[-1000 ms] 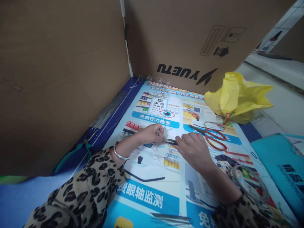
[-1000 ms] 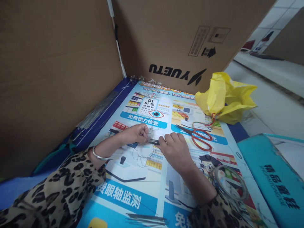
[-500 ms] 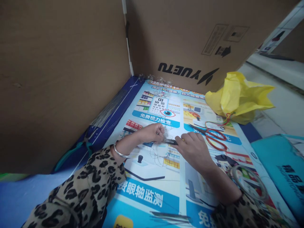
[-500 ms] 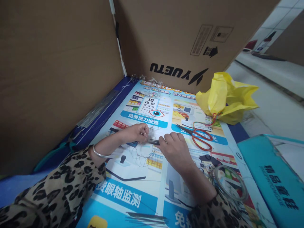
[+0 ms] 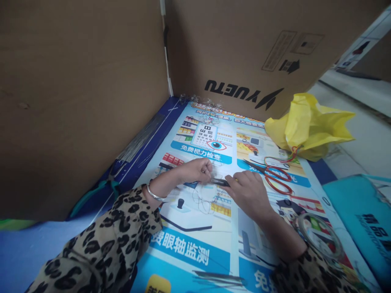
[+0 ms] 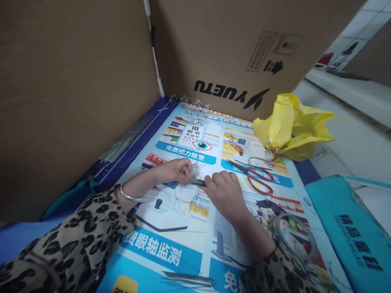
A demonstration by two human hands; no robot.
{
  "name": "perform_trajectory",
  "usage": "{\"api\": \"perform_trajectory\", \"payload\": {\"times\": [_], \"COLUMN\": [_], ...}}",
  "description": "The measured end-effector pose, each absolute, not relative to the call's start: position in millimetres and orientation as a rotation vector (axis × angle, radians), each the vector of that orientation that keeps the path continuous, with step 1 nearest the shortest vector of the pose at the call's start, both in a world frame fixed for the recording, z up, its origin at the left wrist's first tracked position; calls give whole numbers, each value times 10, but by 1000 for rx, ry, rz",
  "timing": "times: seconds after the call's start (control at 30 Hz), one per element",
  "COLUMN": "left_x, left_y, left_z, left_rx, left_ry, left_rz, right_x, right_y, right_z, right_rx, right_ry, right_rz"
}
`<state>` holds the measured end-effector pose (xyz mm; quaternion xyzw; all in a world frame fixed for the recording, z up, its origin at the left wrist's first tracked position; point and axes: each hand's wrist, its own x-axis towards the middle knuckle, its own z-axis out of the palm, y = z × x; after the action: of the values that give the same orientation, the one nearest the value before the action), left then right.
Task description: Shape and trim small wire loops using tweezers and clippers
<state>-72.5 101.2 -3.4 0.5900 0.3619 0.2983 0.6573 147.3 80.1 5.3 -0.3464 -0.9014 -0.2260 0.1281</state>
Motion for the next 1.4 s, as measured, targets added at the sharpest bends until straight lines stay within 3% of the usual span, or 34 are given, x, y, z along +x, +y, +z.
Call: {"api": "perform_trajectory", "payload": {"times": [0.23,0.53,0.9,1.4], "left_x": [-706,-755,-737,-745], "left_y": [999,1011,1018,1026], "left_z": [-5,-46,-49,-64], "left_rx": [1321,1350,1370,1359], "left_ry": [833,723,775,758], "left_rz": [672,627,640,629], "right_x": [1427,1553,1608,1643], "right_y": [690,781,842,855], "right_z": [128,190,313,289], "right_rx": [-945,-612,-877,-801], "right_ry": [-2617,-2683,-2904,-2739], "right_rz": [-770,-631,-522,-717]}}
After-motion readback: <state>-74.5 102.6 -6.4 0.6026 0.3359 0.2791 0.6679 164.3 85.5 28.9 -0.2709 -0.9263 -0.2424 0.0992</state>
